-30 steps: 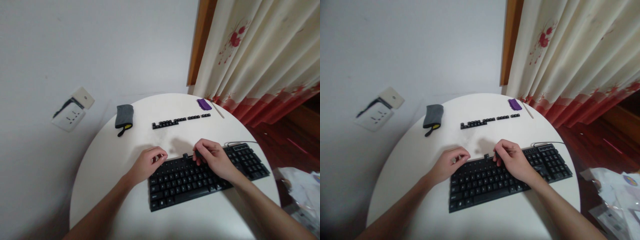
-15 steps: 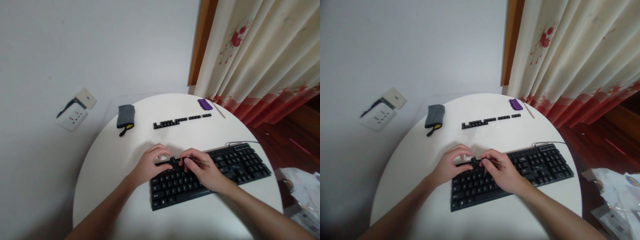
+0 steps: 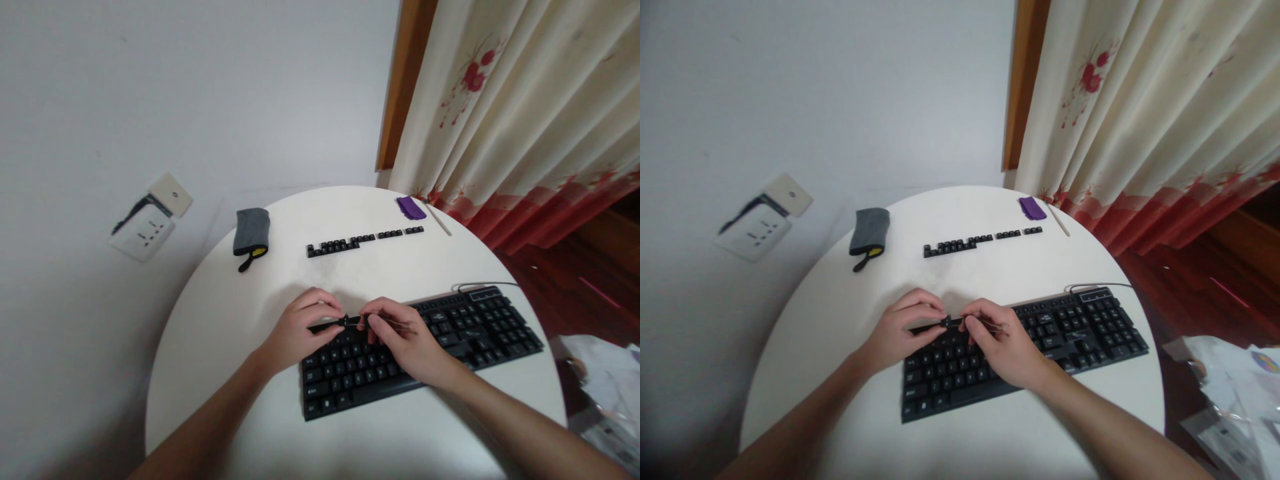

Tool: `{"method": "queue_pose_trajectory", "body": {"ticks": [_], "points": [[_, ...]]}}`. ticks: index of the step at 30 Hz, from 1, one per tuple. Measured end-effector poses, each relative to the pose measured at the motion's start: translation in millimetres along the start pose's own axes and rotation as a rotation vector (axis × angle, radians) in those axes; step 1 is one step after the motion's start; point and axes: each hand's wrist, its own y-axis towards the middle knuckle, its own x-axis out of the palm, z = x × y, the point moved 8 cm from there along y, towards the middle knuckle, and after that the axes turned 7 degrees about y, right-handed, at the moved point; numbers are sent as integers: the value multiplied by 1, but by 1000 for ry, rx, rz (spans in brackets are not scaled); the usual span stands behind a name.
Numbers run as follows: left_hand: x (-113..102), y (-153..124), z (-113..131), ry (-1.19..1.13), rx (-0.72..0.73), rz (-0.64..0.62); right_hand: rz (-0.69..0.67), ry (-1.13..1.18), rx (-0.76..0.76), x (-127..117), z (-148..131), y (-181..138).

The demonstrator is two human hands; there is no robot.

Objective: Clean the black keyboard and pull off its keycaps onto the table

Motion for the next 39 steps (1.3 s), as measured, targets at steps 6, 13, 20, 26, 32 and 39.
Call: {"method": "queue_pose_trajectory", "body": {"ticks": [6, 13, 20, 26, 32, 39], "points": [[-2, 2, 2, -1, -22, 29, 47, -175, -57, -4, -2, 0], [-7, 2, 0, 7, -15, 81, 174, -357, -290, -18, -28, -4], [-3, 1, 1, 0, -6, 28, -11, -505, -427, -4, -34, -8], [-3, 0, 3, -34, 25, 11, -118, -709, -469, 13, -27, -8], [0, 1, 10, -91, 80, -27, -120, -770, -524, 17, -26, -9], [1, 0, 13, -102, 87, -36, -119, -745, -517, 24, -24, -11]]}}
